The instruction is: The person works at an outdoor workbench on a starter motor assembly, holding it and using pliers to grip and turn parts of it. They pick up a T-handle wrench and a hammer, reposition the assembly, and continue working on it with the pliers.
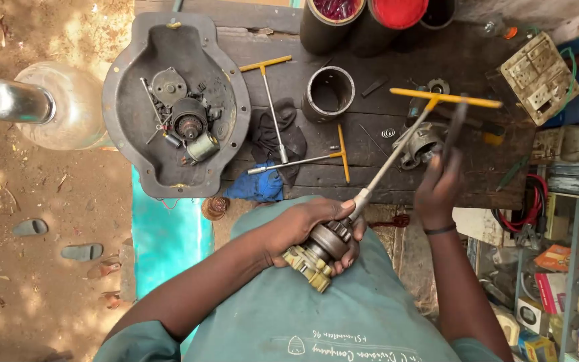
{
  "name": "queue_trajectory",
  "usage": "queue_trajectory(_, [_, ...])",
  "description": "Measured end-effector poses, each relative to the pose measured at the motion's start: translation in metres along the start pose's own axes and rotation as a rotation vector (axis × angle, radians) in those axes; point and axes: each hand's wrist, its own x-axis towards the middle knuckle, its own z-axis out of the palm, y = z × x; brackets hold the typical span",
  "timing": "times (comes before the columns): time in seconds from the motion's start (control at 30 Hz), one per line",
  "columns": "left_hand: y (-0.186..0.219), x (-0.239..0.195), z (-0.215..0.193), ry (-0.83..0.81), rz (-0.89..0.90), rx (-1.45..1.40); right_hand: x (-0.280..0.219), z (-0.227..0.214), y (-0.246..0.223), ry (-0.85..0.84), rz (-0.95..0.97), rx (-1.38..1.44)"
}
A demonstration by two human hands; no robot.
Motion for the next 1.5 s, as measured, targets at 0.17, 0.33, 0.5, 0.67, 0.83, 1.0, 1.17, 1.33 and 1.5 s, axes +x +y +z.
queue_trajectory(0.17, [0.000, -0.004, 0.003, -0.088, 0.039, 0.056, -0.012, 0.022, -0.021, -0.039, 0.424, 0.343])
queue_trajectory(0.33, [0.000, 0.011, -0.013, -0.075, 0.047, 0.016, -0.036, 0.065, -0.013, -0.083, 0.666, 0.545])
queue_trajectory(0.5, [-0.009, 0.002, -0.015, 0.077, 0.073, -0.059, -0.073, 0.105, 0.010, -0.165, 0.927, 0.768])
queue_trajectory(0.67, [-0.009, -0.009, 0.000, -0.006, 0.162, 0.003, -0.095, 0.107, 0.031, -0.390, 0.972, 0.476])
queue_trajectory(0.83, [-0.011, -0.012, 0.010, -0.086, 0.242, 0.092, -0.106, 0.116, 0.051, -0.475, 0.875, 0.391])
queue_trajectory(1.0, [-0.009, -0.013, 0.026, -0.063, 0.370, 0.230, -0.048, 0.069, -0.012, -0.516, 0.916, 0.520])
queue_trajectory(1.17, [-0.017, -0.016, 0.042, 0.104, 0.444, 0.364, -0.008, -0.023, -0.075, -0.527, 0.738, 0.563])
queue_trajectory(1.33, [-0.018, -0.014, 0.065, 0.524, 0.475, 0.815, 0.015, -0.105, -0.126, -0.553, 0.353, 0.576])
queue_trajectory(1.5, [-0.036, 0.017, 0.045, 0.453, 0.593, 0.082, 0.013, -0.150, -0.128, -0.624, 0.353, 0.479])
